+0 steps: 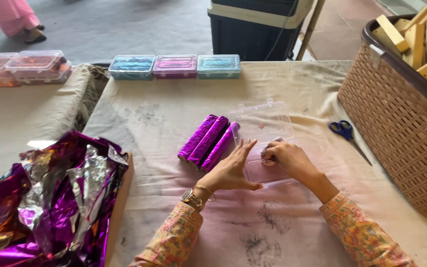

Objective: The person wipes a small wooden block with a cloth, then wraps it in a sheet of shiny purple foil. They repeat this process for a second block. Finally, they place the wrapped items into a clear plastic container.

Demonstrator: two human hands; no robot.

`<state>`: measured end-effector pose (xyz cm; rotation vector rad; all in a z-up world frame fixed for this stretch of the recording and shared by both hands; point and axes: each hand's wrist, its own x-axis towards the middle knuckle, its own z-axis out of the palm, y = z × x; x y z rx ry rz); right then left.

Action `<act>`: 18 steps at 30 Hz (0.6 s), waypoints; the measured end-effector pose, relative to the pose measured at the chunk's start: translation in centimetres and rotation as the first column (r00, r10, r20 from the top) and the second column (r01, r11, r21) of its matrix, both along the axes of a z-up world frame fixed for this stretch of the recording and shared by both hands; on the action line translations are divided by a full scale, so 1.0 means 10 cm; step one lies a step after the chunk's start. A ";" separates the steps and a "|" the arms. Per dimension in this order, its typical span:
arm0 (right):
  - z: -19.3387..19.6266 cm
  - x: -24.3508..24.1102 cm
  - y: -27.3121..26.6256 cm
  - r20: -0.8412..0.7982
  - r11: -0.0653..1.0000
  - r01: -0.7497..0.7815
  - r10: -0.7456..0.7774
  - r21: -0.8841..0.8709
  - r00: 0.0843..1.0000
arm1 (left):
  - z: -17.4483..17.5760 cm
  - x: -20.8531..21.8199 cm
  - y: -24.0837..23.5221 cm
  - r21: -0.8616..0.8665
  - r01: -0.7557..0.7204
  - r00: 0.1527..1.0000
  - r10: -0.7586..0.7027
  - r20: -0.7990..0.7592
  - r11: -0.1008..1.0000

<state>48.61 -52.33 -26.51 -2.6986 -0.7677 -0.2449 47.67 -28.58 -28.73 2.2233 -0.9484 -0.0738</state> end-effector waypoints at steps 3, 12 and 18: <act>0.00 0.03 -0.03 -0.009 1.000 -0.005 0.005 -0.017 1.000 | 0.01 -0.01 0.00 0.015 -0.005 1.000 0.005 -0.008 1.000; -0.24 -0.08 0.25 0.051 0.997 0.054 -0.051 -0.048 0.997 | 0.16 -0.06 0.00 -0.025 -0.002 0.999 0.001 -0.040 1.000; 0.11 -0.04 -0.04 -0.259 0.908 -0.391 0.418 0.149 0.871 | 0.06 -0.01 0.02 -0.025 0.003 1.000 -0.003 -0.009 1.000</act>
